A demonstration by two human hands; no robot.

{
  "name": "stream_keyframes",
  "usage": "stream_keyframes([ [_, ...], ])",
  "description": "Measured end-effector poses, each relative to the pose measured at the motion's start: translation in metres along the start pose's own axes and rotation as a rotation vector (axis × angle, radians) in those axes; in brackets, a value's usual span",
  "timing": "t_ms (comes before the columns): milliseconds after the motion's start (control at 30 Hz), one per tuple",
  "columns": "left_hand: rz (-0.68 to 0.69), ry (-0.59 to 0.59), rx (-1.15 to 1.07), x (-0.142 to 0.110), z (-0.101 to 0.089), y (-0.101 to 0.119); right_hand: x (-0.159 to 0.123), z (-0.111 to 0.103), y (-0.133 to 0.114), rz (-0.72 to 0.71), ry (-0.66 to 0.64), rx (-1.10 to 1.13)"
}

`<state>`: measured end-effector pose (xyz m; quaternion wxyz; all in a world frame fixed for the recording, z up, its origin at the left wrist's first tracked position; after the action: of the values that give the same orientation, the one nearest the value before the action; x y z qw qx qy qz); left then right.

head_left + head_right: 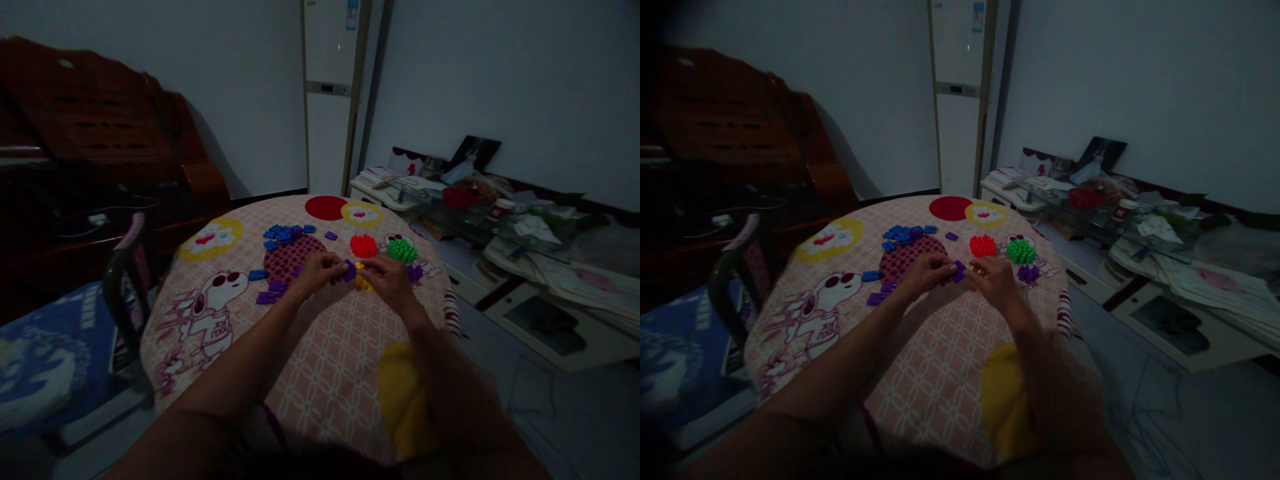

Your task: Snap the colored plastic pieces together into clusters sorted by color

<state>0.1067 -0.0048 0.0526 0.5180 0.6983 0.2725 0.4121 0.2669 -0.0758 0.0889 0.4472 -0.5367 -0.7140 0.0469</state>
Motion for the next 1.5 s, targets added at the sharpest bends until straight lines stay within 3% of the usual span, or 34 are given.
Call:
stream_keyframes([
  [133,0.012,0.042,-0.019,-0.001,0.006,0.0,-0.004,0.021,-0.016,-0.022,-0.134,-0.153],
  [400,0.087,-0.087,-0.073,-0.003,0.022,0.006,-0.002,0.015,-0.011,0.077,-0.115,-0.166],
  [533,0.104,-0.066,-0.025,-0.002,0.017,0.005,0.005,-0.023,0.017,0.184,0.046,-0.121],
  [667,0.061,-0.006,-0.019,0.001,0.003,0.002,0.001,-0.086,0.075,0.446,0.324,-0.233],
  [733,0.039,0.006,-0.006,0.001,-0.001,0.001,-0.005,-0.105,0.103,0.594,0.346,-0.37],
  [867,0.009,-0.008,0.02,0.0,0.0,-0.001,-0.022,-0.115,0.141,0.825,0.23,-0.562],
  [967,0.002,-0.01,0.018,-0.001,0.001,-0.003,-0.03,-0.107,0.153,0.886,0.118,-0.626],
  [1167,-0.025,-0.002,0.005,-0.002,0.0,-0.004,-0.032,-0.092,0.155,0.816,-0.104,-0.561],
  [1300,-0.024,-0.005,0.012,-0.001,-0.001,-0.005,-0.034,-0.087,0.153,0.853,-0.234,-0.471],
  [1500,-0.02,-0.011,0.007,0.0,-0.001,-0.007,-0.038,-0.089,0.155,0.947,-0.199,-0.391],
])
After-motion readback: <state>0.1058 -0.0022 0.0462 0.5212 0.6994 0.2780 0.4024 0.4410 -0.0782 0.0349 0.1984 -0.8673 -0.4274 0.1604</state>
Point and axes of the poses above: each hand's wrist, its own x-axis towards the middle knuckle, its own z-axis out of the palm, y = z × x, the point moved 6 cm from there along x, towards the middle knuckle, and after that the axes turned 6 degrees about z, right-handed, at the moved point
